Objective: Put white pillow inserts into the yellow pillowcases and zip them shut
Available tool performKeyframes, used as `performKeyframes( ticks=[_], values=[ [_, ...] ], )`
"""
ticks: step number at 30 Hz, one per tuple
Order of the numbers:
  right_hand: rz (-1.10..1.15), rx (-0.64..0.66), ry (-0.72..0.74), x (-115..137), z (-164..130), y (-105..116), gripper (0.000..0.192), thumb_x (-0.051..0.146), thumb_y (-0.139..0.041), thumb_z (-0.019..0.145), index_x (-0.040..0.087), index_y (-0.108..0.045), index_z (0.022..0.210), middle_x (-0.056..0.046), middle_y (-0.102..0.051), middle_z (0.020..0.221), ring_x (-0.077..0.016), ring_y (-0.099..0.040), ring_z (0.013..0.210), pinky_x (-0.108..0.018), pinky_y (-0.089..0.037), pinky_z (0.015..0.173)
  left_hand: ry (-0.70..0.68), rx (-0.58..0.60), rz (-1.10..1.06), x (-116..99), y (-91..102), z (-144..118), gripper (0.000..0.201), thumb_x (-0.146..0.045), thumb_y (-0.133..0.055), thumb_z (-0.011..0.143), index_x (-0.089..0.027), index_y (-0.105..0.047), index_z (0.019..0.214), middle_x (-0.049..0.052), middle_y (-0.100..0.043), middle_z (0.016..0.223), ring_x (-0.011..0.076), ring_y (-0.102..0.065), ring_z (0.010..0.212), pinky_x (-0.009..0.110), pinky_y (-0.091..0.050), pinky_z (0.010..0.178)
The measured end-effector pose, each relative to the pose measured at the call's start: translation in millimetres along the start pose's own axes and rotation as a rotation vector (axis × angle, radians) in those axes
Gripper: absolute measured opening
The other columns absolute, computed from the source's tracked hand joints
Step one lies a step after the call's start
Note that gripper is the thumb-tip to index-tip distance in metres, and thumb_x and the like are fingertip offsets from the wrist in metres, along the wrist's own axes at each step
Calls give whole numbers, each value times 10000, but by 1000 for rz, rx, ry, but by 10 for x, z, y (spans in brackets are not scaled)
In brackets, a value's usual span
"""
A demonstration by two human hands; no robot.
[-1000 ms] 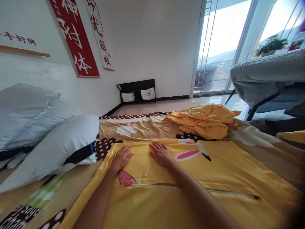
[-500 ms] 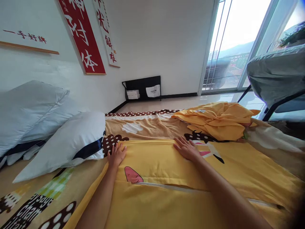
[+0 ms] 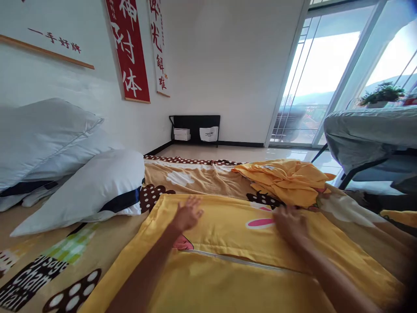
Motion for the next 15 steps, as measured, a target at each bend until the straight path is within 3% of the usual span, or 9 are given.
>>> performKeyframes(
  ticks=[2, 4, 5, 7, 10, 15],
  values=[
    [60, -21, 204, 734, -147, 51, 434, 222, -317, 897, 218, -580, 1242, -118, -396, 1459, -291, -278, 1374, -538, -308, 1015, -252, 67, -19, -530, -179, -118, 629, -450, -318, 926, -253, -148, 1498, 8, -150, 1560, 198, -106, 1441, 512, -117, 1149],
    [239, -24, 411, 1368, -322, 84, 453, 288, -304, 926, 232, -496, 1332, -95, -417, 1450, -232, -330, 1352, -468, -284, 1057, -456, 213, -37, -817, -432, -243, 710, -472, -346, 915, -187, -73, 1506, 47, -88, 1565, 196, -71, 1445, 498, -101, 1153],
    [294, 23, 500, 1584, -394, 63, 482, 342, -297, 939, 241, -426, 1392, -74, -379, 1478, -203, -304, 1370, -444, -258, 1084, -504, 277, -37, -831, -533, -274, 735, -492, -358, 910, -174, -68, 1505, 61, -73, 1565, 201, -63, 1445, 495, -90, 1154],
    [367, 78, 554, 1695, -430, 36, 526, 441, -251, 956, 259, -348, 1440, -46, -315, 1511, -174, -246, 1398, -435, -196, 1121, -482, 326, -12, -634, -621, -231, 742, -547, -360, 903, -202, -98, 1505, 64, -70, 1565, 206, -65, 1445, 486, -65, 1156],
    [352, 143, 487, 1262, -281, -59, 587, 533, -205, 947, 266, -305, 1460, -28, -240, 1535, -169, -175, 1420, -443, -149, 1141, -316, 246, 54, -63, -527, -24, 681, -601, -299, 909, -279, -167, 1494, 38, -100, 1567, 219, -88, 1443, 503, -59, 1151],
    [209, 187, 214, -184, -49, -369, 651, 568, -123, 921, 269, -208, 1493, 4, -148, 1559, -178, -126, 1430, -460, -172, 1138, 178, 0, 98, 994, -269, 140, 606, -550, -262, 930, -288, -250, 1476, 16, -158, 1559, 252, -148, 1433, 534, -156, 1133]
  ],
)
Point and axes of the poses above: each hand's wrist, its own z-axis towards the middle knuckle, its own y-axis out of the back of the hand, x = y × z, the point moved 8 cm from there along z, towards the middle knuckle
